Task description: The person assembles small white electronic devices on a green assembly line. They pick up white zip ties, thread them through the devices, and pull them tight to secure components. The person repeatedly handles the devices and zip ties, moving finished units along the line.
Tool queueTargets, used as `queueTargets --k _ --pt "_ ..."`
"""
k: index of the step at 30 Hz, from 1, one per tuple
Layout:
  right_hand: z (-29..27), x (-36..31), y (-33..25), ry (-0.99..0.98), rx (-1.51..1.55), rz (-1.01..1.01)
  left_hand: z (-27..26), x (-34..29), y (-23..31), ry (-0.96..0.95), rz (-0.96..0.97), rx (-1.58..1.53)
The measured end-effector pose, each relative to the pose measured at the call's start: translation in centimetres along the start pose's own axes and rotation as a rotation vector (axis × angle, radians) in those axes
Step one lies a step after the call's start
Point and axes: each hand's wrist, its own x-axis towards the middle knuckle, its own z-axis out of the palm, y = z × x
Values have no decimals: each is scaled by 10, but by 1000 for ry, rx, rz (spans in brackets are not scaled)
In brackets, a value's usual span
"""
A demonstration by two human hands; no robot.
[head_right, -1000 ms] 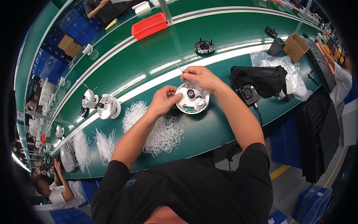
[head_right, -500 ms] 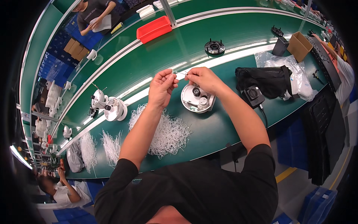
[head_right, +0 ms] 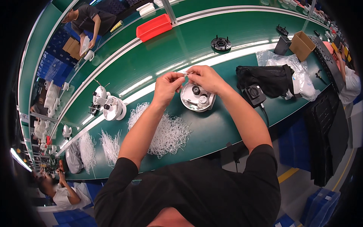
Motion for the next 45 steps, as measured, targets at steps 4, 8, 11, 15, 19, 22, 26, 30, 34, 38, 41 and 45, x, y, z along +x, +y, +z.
queueTargets --k 4,8,11,15,19,22,26,30,34,38,41,45 --pt "-2 -5 -6 -30 111 6 5 -6 -1 7 31 120" --pt "-11 -2 2 -92 54 30 11 -6 -7 -1 121 286" --pt "-8 -3 4 -17 31 3 12 -9 -2 -8 253 498" --pt "-14 3 15 48 189 29 15 -13 6 -35 363 684" --pt "-24 1 21 -35 126 116 17 -18 7 -46 394 823" --pt "-21 -6 16 -80 -149 -64 17 -17 2 -45 392 822" --pt "-19 -7 3 -151 -508 -96 17 -14 -4 -14 369 785" --pt "-19 -4 6 -127 -533 -133 20 -15 -5 10 386 787" --pt "-25 -1 0 -187 -722 -234 19 -16 -3 48 421 818" --pt "-30 -2 -8 -272 -814 -174 16 -13 -4 94 406 850" --pt "-32 -4 -6 -256 -819 -183 10 -7 -10 41 332 795" --pt "-32 -11 7 31 -263 -120 -5 -12 -14 -126 10 562"
